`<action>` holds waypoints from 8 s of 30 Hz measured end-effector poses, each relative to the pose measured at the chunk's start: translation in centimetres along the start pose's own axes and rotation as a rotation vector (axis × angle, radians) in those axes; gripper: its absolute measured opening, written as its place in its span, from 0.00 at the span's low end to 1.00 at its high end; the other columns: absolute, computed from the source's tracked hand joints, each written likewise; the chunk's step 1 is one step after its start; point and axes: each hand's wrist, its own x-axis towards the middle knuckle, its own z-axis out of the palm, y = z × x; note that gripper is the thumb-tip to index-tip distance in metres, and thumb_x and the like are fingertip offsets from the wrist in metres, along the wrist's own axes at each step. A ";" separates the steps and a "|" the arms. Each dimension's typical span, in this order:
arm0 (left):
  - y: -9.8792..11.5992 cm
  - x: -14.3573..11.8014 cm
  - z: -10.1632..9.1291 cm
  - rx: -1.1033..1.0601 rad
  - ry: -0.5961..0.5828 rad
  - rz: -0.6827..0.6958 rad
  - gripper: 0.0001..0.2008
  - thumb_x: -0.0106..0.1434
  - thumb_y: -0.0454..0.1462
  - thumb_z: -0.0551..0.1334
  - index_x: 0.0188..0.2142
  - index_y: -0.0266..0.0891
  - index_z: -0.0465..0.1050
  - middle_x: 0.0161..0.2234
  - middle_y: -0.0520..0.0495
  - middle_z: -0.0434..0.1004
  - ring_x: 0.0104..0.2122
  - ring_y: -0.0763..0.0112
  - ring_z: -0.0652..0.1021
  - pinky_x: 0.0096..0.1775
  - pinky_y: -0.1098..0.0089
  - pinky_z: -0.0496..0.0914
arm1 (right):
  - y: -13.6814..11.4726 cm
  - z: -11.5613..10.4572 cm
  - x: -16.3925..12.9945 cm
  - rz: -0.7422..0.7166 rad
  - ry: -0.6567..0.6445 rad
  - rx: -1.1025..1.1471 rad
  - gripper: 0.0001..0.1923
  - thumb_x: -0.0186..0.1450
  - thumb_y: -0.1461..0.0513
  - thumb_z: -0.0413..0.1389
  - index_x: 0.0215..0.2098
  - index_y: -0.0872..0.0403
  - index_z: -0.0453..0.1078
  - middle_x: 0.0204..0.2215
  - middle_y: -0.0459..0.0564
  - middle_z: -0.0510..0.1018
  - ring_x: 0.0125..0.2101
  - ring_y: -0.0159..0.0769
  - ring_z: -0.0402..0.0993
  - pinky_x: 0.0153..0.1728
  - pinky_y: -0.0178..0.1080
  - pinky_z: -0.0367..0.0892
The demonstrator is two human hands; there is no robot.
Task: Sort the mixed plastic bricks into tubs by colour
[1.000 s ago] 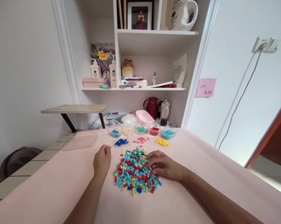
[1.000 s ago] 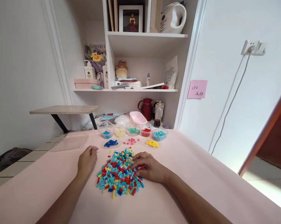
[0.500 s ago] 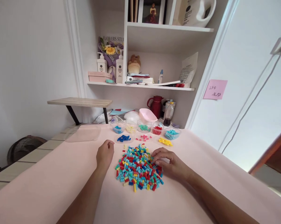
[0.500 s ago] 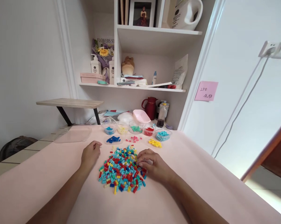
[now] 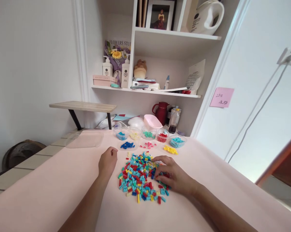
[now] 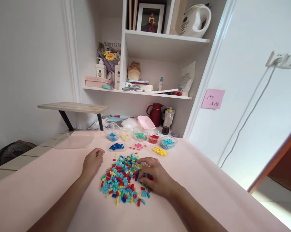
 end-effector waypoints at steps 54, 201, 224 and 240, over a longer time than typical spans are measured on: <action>0.5 0.4 -0.2 -0.026 -0.049 0.023 0.13 0.57 0.42 0.51 0.35 0.43 0.72 0.18 0.56 0.72 0.19 0.69 0.73 0.27 0.69 0.64 | 2.8 -3.1 -0.7 0.299 0.304 0.255 0.15 0.67 0.55 0.50 0.43 0.53 0.75 0.33 0.51 0.79 0.32 0.37 0.75 0.35 0.39 0.71; 0.3 0.7 -0.2 -0.076 -0.070 0.018 0.14 0.55 0.42 0.52 0.35 0.41 0.73 0.19 0.54 0.73 0.19 0.69 0.73 0.26 0.69 0.64 | 3.7 0.2 0.4 0.473 0.148 -0.125 0.11 0.64 0.62 0.54 0.40 0.48 0.78 0.38 0.49 0.74 0.35 0.34 0.71 0.36 0.34 0.61; 0.4 0.5 -0.2 -0.099 -0.069 0.030 0.14 0.56 0.43 0.53 0.36 0.41 0.73 0.18 0.56 0.71 0.19 0.70 0.73 0.26 0.69 0.65 | 4.3 -3.0 -0.6 0.674 0.327 -0.049 0.07 0.59 0.62 0.56 0.29 0.51 0.77 0.35 0.48 0.80 0.33 0.36 0.73 0.33 0.35 0.64; 0.3 1.0 -0.4 -0.048 -0.088 0.029 0.14 0.57 0.43 0.52 0.36 0.42 0.73 0.19 0.55 0.73 0.19 0.68 0.73 0.28 0.68 0.65 | 5.4 -3.2 -1.7 0.669 0.108 0.099 0.12 0.52 0.63 0.62 0.35 0.46 0.80 0.28 0.43 0.79 0.28 0.32 0.72 0.28 0.33 0.61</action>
